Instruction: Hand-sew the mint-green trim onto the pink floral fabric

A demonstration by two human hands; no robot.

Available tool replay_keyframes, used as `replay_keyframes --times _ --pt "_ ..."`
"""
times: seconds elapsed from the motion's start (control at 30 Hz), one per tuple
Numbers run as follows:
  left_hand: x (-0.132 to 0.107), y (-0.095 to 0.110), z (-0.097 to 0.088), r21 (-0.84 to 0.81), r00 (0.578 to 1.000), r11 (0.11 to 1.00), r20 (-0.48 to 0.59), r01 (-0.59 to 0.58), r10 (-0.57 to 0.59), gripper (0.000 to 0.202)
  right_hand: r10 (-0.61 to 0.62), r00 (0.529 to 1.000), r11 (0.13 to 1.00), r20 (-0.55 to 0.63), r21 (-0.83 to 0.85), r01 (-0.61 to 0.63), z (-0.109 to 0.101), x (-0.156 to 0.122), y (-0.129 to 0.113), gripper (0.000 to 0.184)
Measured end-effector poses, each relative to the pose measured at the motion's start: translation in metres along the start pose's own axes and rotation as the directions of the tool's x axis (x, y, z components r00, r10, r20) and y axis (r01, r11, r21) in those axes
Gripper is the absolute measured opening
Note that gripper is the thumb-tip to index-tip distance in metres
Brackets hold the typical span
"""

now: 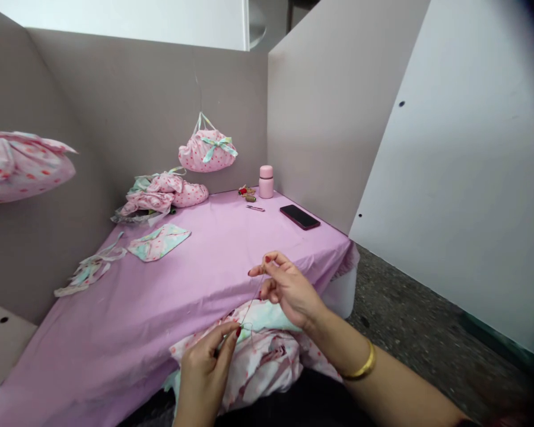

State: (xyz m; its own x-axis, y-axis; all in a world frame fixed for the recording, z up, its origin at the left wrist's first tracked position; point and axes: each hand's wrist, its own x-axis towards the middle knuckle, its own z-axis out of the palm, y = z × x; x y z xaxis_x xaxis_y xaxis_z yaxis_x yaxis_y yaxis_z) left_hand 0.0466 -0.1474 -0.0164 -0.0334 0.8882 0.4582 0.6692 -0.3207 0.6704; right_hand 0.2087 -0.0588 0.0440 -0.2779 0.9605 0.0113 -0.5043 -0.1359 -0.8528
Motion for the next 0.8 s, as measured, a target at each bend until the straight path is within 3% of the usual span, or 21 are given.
replay_keyframes --times 0.1,0.2,0.27,0.3,0.33,0.37,0.47,0.5,0.53,0.57,0.63,0.67,0.7,0.73,0.77,0.8 --pt "0.001 0.003 0.001 -0.009 0.999 1.000 -0.022 0.024 -0.024 0.018 -0.038 0.997 0.996 -0.069 0.081 0.044 -0.012 0.007 -0.027 0.033" --pt "0.001 0.002 0.002 0.009 0.999 0.999 -0.030 0.032 -0.032 0.019 -0.151 0.978 0.979 -0.143 0.112 0.167 -0.026 0.014 -0.054 0.030" --pt "0.000 -0.002 0.001 0.026 1.000 0.999 -0.017 0.026 -0.025 0.019 -0.283 0.932 0.945 -0.226 0.102 0.312 -0.036 0.019 -0.072 0.025" --pt "-0.001 -0.004 0.001 0.033 1.000 0.999 -0.012 0.024 -0.024 0.019 -0.399 0.870 0.899 -0.289 0.067 0.434 -0.041 0.022 -0.083 0.021" --pt "-0.002 -0.006 0.000 0.040 1.000 0.999 -0.011 0.025 -0.025 0.019 -0.553 0.750 0.807 -0.363 -0.011 0.591 -0.046 0.024 -0.094 0.016" --pt "-0.002 -0.008 -0.001 0.046 0.999 0.999 -0.015 0.029 -0.028 0.018 -0.697 0.585 0.677 -0.416 -0.111 0.727 -0.050 0.026 -0.104 0.012" --pt "-0.004 -0.012 -0.001 0.058 0.998 0.997 -0.034 0.045 -0.043 0.019 -0.876 0.130 0.312 -0.465 -0.340 0.887 -0.058 0.031 -0.127 0.014" --pt "-0.005 -0.013 -0.001 0.061 0.998 0.997 -0.044 0.052 -0.050 0.019 -0.906 0.031 0.231 -0.421 -0.434 0.871 -0.059 0.032 -0.129 0.014" --pt "-0.006 -0.013 -0.001 0.063 0.997 0.996 -0.046 0.056 -0.054 0.019 -0.935 -0.017 0.181 -0.353 -0.519 0.836 -0.059 0.032 -0.125 0.012" --pt "-0.006 -0.014 -0.002 0.065 0.997 0.996 -0.045 0.062 -0.059 0.019 -0.966 0.079 0.212 -0.247 -0.579 0.787 -0.057 0.032 -0.117 0.010" --pt "-0.006 -0.014 -0.002 0.062 0.997 0.995 -0.026 0.074 -0.073 0.020 -0.890 0.451 0.400 -0.070 -0.595 0.697 -0.051 0.031 -0.087 0.007" --pt "-0.006 -0.013 -0.003 0.058 0.997 0.995 -0.011 0.081 -0.080 0.020 -0.612 0.780 0.584 0.130 -0.591 0.557 -0.047 0.029 -0.068 0.009" --pt "-0.006 -0.013 -0.004 0.052 0.996 0.995 0.002 0.088 -0.088 0.020 -0.433 0.870 0.634 0.236 -0.607 0.480 -0.043 0.027 -0.048 0.010" --pt "-0.006 -0.012 -0.006 0.045 0.995 0.995 0.013 0.094 -0.095 0.021 -0.285 0.907 0.660 0.312 -0.622 0.421 -0.038 0.025 -0.029 0.014" --pt "-0.006 -0.010 -0.007 0.036 0.995 0.994 0.021 0.098 -0.099 0.021 -0.004 0.912 0.711 0.411 -0.639 0.292 -0.035 0.023 -0.013 0.022" --pt "-0.006 -0.009 -0.009 0.027 0.995 0.995 0.031 0.099 -0.099 0.021 0.180 0.866 0.745 0.466 -0.640 0.189 -0.032 0.022 0.001 0.028"
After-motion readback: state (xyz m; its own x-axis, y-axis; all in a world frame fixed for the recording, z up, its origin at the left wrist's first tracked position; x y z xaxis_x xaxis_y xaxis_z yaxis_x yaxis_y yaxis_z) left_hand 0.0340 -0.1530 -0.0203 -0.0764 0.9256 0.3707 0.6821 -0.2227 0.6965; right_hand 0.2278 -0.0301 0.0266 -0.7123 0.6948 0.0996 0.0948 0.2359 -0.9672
